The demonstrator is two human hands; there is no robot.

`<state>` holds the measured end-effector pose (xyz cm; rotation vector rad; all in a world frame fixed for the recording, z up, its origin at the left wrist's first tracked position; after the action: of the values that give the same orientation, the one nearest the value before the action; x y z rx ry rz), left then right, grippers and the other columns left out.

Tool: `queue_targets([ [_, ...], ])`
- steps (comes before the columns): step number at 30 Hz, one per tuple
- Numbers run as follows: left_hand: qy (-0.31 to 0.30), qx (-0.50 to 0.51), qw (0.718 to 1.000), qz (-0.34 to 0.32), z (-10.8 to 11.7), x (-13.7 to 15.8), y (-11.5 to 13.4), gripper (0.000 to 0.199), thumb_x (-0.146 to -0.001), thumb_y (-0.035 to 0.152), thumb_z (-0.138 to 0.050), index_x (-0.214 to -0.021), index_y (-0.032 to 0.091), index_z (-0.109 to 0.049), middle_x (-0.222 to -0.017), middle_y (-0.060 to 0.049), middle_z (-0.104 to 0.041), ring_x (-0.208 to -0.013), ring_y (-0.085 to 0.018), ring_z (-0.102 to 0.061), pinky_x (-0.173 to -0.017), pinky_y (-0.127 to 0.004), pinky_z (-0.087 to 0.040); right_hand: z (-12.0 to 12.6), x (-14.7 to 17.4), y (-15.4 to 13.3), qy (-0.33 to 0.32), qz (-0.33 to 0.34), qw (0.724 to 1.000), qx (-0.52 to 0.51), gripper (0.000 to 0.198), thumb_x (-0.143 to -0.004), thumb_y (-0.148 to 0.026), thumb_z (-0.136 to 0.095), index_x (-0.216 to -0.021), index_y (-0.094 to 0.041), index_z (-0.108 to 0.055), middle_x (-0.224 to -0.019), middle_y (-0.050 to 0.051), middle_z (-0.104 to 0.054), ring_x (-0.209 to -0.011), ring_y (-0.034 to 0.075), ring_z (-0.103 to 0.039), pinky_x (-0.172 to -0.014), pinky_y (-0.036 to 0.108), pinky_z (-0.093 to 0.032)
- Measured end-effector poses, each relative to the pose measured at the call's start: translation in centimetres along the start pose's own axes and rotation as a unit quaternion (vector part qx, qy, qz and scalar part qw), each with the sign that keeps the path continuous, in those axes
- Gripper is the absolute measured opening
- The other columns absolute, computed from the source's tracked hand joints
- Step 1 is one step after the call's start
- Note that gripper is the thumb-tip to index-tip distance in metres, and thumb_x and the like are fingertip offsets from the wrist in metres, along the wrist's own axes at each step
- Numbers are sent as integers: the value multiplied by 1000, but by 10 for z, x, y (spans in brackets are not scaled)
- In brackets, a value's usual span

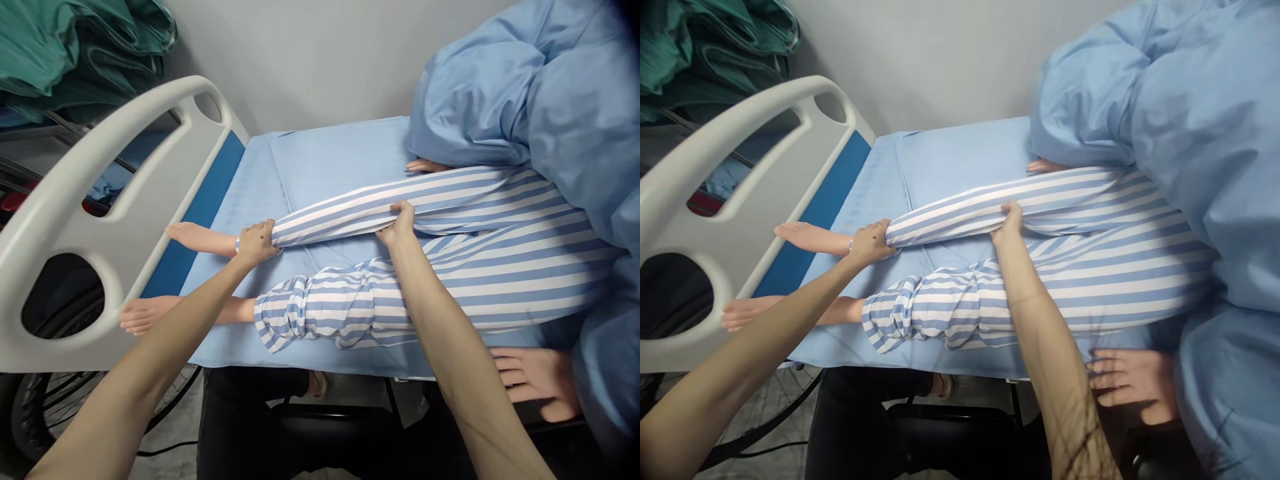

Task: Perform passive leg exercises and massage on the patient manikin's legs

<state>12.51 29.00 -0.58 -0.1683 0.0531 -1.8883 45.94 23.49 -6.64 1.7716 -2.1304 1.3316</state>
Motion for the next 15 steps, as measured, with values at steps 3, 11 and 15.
queue_targets([
  [3,9,27,999,19,10,0,3,60,-71,35,-66,-125,21,-46,-117,-12,-65,-109,-34,-60,-90,-41,-45,-9,10,-14,-38,57,997,-48,9,-74,-31,-52,-79,-25,-48,-72,-2,-60,-74,15,-64,-64,28,-58],
  [11,37,130,989,57,25,-7,27,62,-70,39,-71,-124,25,-42,-111,-5,-66,-100,-29,-62,-78,-36,-49,-25,47,-47,-125,134,973,-141,16,-79,-40,-50,-82,-24,-49,-79,2,-58,-80,15,-64,-68,29,-59],
  [15,56,161,983,70,33,-7,53,64,-71,37,-71,-126,23,-41,-111,-5,-65,-100,-28,-62,-77,-35,-49,-27,56,-66,-152,168,966,-127,24,-81,-48,-50,-85,-24,-53,-82,3,-57,-87,18,-64,-73,33,-60],
])
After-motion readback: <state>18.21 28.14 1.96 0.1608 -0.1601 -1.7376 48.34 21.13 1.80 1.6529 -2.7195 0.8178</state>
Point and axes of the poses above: each hand's wrist, its own x-axis away from the middle knuckle, its own z-axis out of the back of the hand, y = z × x, the point moved 9 cm from there along -x, towards the middle knuckle
